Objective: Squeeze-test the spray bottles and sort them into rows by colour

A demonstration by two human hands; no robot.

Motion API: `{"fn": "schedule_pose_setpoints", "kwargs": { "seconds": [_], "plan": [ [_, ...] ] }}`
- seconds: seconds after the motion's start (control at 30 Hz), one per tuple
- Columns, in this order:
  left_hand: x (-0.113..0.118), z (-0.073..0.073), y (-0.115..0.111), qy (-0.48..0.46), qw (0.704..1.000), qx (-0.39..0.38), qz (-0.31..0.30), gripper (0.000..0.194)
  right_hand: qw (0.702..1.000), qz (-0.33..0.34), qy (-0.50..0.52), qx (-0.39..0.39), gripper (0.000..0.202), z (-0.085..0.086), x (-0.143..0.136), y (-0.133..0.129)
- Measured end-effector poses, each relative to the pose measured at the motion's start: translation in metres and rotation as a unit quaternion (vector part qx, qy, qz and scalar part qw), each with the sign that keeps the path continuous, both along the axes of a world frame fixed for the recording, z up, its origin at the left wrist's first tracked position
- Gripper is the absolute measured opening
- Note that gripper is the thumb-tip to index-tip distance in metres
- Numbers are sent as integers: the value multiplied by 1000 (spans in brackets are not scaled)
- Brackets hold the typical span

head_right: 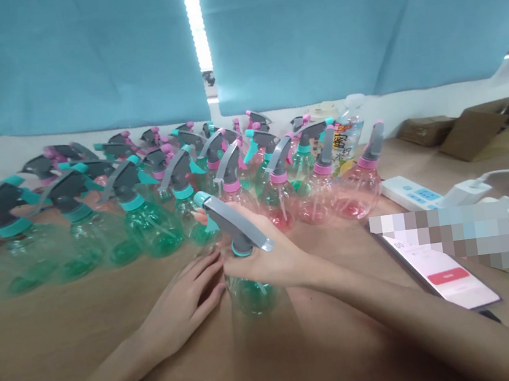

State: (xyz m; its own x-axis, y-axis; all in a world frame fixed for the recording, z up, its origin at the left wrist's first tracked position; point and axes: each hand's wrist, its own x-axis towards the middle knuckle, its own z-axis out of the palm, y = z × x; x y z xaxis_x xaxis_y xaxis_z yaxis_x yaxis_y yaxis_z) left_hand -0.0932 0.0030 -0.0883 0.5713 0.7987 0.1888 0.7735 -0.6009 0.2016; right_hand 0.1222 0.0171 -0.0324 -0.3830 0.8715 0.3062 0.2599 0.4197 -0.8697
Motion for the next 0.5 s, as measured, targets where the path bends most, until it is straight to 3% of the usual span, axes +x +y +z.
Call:
{"fn": "schedule_pose_setpoints", "kwargs": {
  "seconds": [0.27,0.5],
  "plan": [
    [1,0,0,-13,1000,4,-6,39,999,36,20,5,31,-5,3,4],
    [4,6,-2,-9,1000,-16,-11,36,999,42,17,6,22,1,7,1]
  ]
}}
